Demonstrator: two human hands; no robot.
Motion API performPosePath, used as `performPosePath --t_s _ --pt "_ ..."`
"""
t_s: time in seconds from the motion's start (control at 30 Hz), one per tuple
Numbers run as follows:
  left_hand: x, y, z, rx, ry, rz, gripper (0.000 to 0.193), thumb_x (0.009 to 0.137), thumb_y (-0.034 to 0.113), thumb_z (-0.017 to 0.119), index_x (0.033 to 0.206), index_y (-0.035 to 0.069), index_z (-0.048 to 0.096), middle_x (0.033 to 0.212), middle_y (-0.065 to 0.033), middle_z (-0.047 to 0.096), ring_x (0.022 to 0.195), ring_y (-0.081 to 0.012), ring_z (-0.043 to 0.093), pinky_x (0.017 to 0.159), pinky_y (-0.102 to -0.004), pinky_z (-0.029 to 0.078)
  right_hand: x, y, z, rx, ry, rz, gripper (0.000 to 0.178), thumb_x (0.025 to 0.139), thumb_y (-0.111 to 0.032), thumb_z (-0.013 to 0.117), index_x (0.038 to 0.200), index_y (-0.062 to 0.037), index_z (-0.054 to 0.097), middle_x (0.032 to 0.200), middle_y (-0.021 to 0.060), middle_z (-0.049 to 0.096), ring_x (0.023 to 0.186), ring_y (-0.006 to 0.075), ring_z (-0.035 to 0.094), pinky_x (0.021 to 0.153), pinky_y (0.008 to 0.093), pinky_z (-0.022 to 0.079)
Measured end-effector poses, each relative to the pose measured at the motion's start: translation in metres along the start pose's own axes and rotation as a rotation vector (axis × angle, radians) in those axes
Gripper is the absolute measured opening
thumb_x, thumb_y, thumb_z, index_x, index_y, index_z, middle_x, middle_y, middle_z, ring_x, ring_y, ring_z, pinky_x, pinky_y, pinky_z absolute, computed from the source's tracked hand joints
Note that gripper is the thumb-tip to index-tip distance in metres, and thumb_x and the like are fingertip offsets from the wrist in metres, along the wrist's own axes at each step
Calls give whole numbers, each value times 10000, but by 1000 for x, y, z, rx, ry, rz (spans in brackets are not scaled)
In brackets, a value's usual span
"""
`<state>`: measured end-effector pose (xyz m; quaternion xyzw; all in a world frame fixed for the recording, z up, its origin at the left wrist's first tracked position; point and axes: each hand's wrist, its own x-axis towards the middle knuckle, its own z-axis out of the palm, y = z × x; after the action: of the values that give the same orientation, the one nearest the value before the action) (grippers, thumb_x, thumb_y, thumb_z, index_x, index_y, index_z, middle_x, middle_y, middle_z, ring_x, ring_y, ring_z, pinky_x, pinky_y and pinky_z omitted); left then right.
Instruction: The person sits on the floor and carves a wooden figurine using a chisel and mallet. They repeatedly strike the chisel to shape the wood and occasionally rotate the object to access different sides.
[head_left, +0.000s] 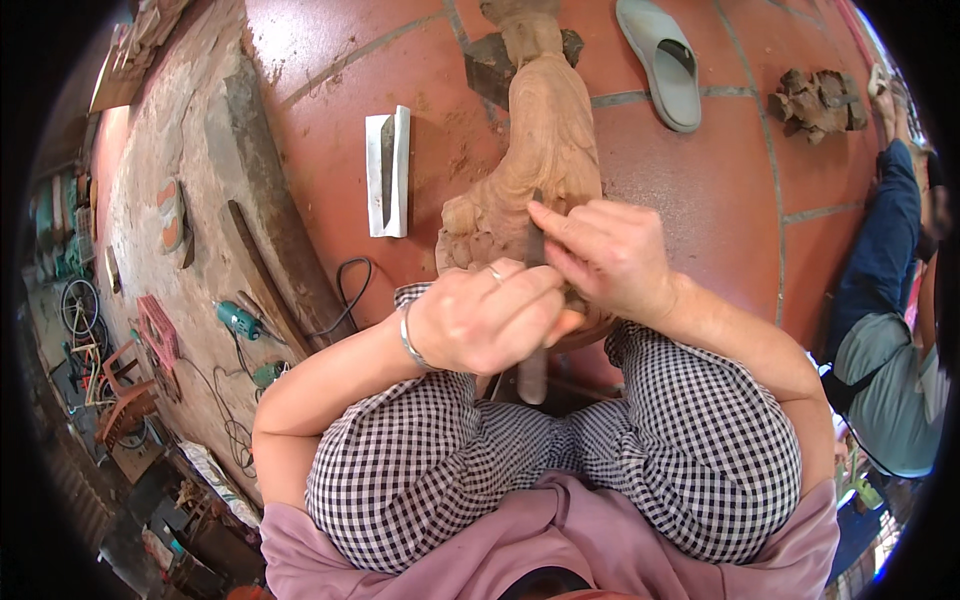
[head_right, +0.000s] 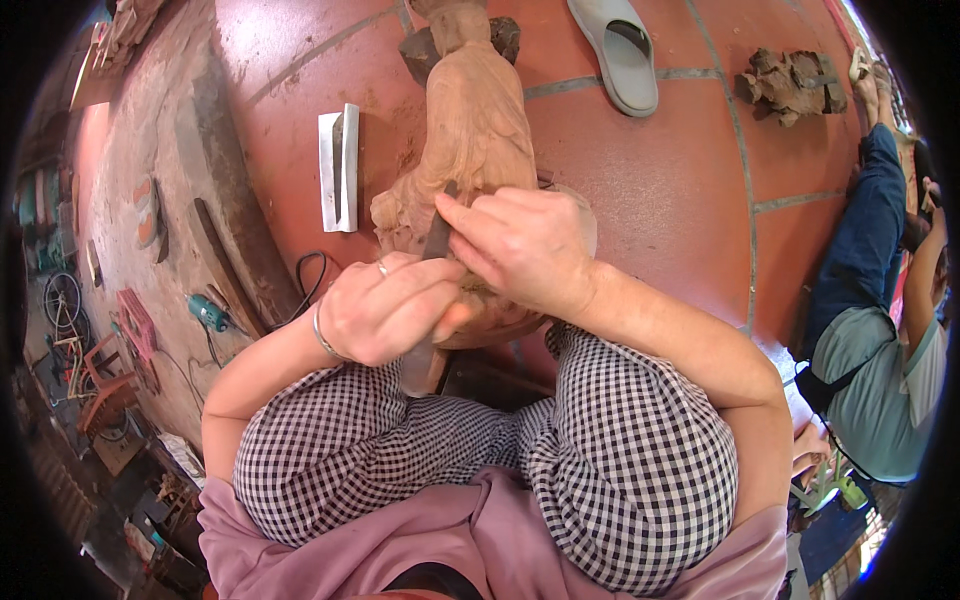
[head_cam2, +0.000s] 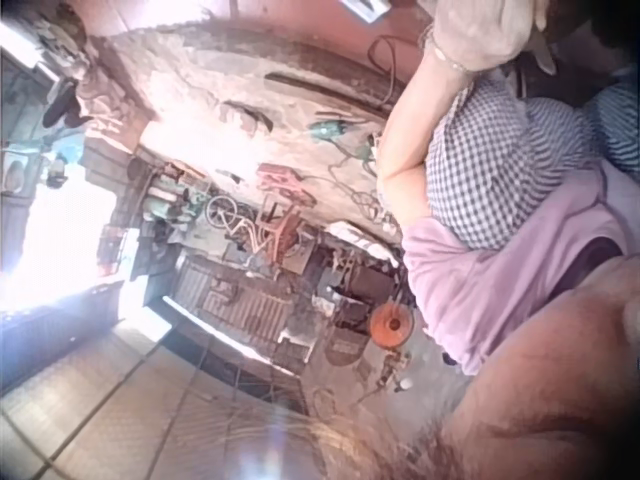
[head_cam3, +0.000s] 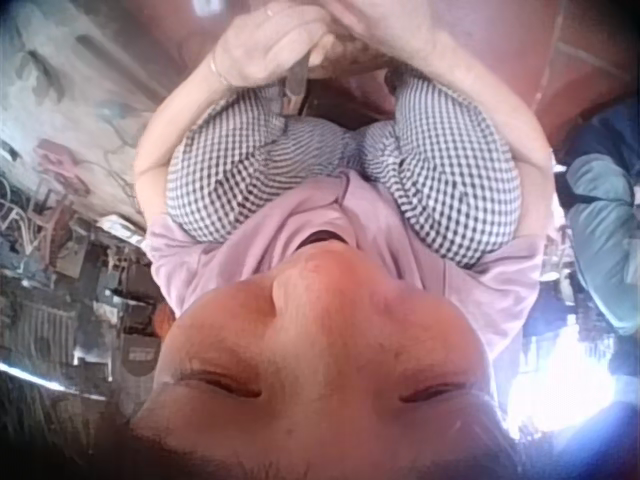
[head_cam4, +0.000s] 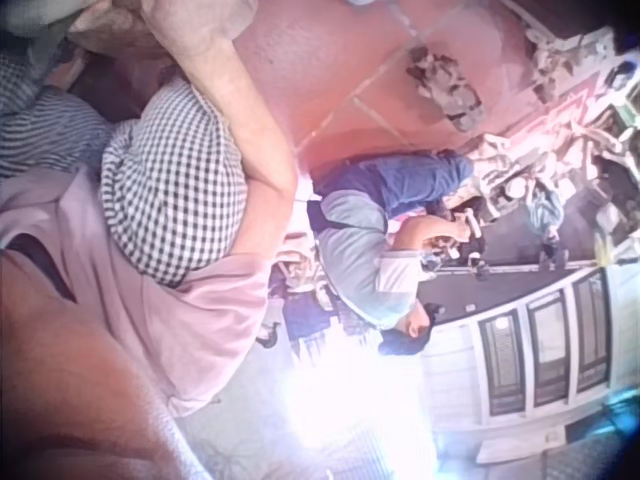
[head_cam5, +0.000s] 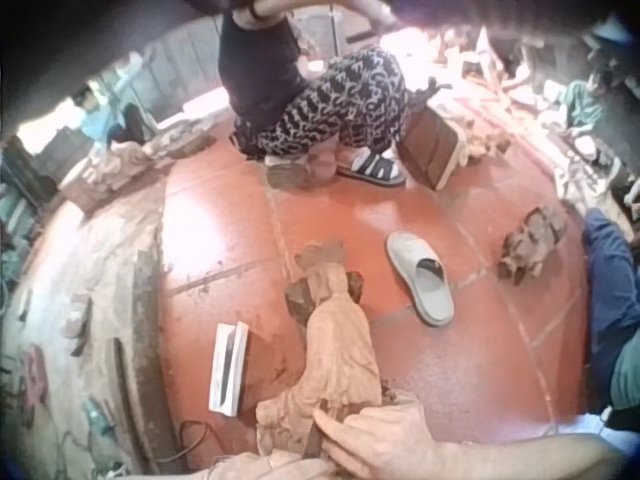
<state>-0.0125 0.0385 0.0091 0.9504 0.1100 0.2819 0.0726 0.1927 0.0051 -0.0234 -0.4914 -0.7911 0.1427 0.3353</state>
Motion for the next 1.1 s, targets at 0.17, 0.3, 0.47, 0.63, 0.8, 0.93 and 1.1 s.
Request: performPosePath --t_s 0.17,0.3,0.47,0.63,0.8,0.93,1.1 --pt "28 4 24 81 16 -58 312 885 295 701 950 -9 686 952 -106 699 727 -157 671 519 -223 510 12 17 -2 -31 190 9 404 661 -94 706 1063 -50 721 843 36 644 703 204 617 579 307 525" --pt "37 4 36 121 16 -70 325 897 310 683 951 -10 686 978 -135 700 716 -159 659 559 -243 541 14 27 -6 -95 205 20 405 658 -122 681 1053 -47 721 1035 64 703 829 241 674 657 321 561" --pt "31 10 40 121 11 -46 311 887 296 686 912 -14 675 959 -150 696 666 -145 629 480 -228 489 4 29 1 -80 183 -26 370 690 -153 654 1035 -41 723 1023 96 723 833 262 691 675 328 567" --pt "40 9 35 174 59 -17 273 895 255 673 896 -18 669 937 -162 695 641 -154 616 445 -239 467 9 27 -2 -29 178 -47 341 695 -157 645 1000 -32 733 997 101 729 818 265 698 673 330 566" --pt "30 13 31 168 -11 -7 287 896 258 674 894 -29 674 916 -168 695 616 -149 605 435 -223 439 2 23 3 3 168 -57 336 701 -159 647 999 -27 732 986 118 728 818 274 704 684 336 571" --pt "36 9 29 171 51 38 294 891 270 681 888 -24 675 911 -151 695 613 -141 607 443 -219 444 8 25 -5 -14 148 -65 351 704 -171 651 1016 -29 727 999 122 726 823 282 709 692 337 578" --pt "26 10 38 108 47 9 289 907 253 664 885 -35 674 880 -147 685 594 -129 593 416 -228 433 0 24 6 12 159 -7 364 698 -168 657 1027 -25 720 1016 128 721 803 292 711 681 340 583"
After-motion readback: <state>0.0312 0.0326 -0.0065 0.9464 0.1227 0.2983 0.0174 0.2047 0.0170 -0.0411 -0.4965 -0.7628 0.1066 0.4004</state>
